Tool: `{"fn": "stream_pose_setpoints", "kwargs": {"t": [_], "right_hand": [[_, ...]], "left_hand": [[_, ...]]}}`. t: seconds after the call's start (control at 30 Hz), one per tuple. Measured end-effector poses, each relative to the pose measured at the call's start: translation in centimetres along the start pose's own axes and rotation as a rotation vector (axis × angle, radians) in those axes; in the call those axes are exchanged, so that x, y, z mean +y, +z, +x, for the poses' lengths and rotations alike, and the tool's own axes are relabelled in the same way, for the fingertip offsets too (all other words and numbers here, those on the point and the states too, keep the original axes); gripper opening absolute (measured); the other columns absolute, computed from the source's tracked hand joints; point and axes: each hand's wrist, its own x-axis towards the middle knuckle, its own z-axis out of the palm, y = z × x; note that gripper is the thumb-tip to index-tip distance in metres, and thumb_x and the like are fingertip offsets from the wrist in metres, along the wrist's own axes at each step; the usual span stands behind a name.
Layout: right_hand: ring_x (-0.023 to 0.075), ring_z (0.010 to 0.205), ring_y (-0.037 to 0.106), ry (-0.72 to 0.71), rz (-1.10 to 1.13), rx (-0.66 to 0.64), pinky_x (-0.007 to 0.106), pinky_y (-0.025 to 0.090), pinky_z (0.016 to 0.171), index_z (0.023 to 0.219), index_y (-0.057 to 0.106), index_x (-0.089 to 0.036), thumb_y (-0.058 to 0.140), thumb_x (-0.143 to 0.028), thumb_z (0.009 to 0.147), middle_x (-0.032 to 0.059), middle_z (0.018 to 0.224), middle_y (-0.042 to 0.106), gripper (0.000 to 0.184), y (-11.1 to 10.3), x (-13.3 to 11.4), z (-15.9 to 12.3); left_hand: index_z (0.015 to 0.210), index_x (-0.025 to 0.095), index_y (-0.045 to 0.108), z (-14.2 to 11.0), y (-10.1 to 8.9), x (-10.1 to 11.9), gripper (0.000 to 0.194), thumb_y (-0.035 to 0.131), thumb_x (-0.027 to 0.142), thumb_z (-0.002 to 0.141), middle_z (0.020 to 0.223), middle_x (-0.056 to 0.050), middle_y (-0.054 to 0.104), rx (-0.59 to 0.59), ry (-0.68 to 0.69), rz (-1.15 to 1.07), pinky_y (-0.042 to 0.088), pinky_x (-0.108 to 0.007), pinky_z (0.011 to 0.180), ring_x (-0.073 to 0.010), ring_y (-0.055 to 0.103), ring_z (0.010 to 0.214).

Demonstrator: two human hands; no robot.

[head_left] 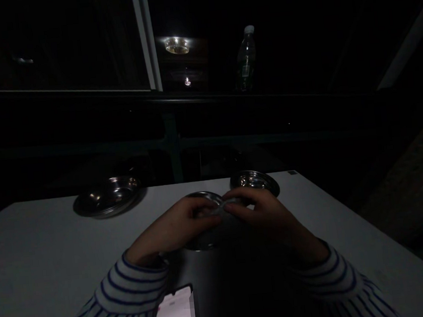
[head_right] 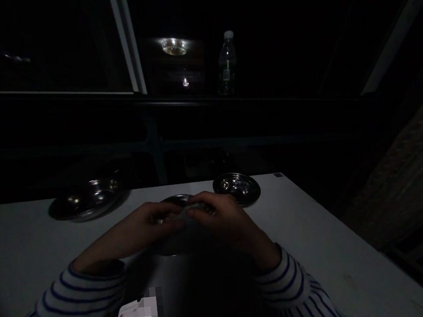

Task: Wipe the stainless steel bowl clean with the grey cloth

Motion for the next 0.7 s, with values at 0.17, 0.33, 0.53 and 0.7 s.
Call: {"fn": "stream_pose_setpoints", "kwargs": {"t": [0.17, 0.33, 0.53, 0.7], "right_hand": [[0.0147, 0.074, 0.063, 0.132, 0.260, -0.068, 0.026, 0.050, 0.065, 0.113, 0.057, -0.020, 0.066, -0.034, 0.072, 0.0024, 0.089, 0.068, 0.043, -0.5, 0.3, 0.0], [0.0163, 0.086, 0.064, 0.112, 0.200, -0.071, 0.027, 0.050, 0.073, 0.094, 0.066, -0.019, 0.062, -0.029, 0.076, 0.0022, 0.092, 0.069, 0.021, -1.2, 0.7, 0.2], [0.0164, 0.082, 0.064, 0.079, 0.360, -0.043, 0.027, 0.051, 0.070, 0.093, 0.066, -0.020, 0.066, -0.031, 0.072, 0.0016, 0.088, 0.068, 0.023, -1.3, 0.4, -0.1], [0.0192, 0.081, 0.065, 0.142, 0.772, 0.013, 0.032, 0.052, 0.073, 0.098, 0.060, -0.020, 0.066, -0.035, 0.067, 0.0045, 0.090, 0.068, 0.034, 0.8, 0.6, -0.2]], "left_hand": [[0.083, 0.015, 0.066, 0.1, -0.2, -0.3, 0.022, 0.060, 0.036, 0.075, 0.073, 0.000, 0.065, 0.174, -0.031, -0.116, 0.043, -0.024, 0.059, -0.0146, 0.058, 0.067], [0.088, 0.016, 0.066, 0.0, -0.3, -0.4, 0.026, 0.065, 0.036, 0.071, 0.074, -0.001, 0.066, 0.273, -0.062, -0.277, 0.044, -0.025, 0.059, -0.0156, 0.060, 0.068], [0.093, 0.017, 0.067, 0.2, -0.2, -0.5, 0.028, 0.065, 0.035, 0.073, 0.077, -0.002, 0.069, 0.331, -0.023, -0.428, 0.045, -0.025, 0.062, -0.0151, 0.062, 0.069], [0.101, 0.017, 0.064, 0.6, 0.4, -0.4, 0.033, 0.063, 0.036, 0.075, 0.078, -0.001, 0.069, 0.398, -0.007, -0.528, 0.046, -0.026, 0.064, -0.0152, 0.062, 0.067]]}}
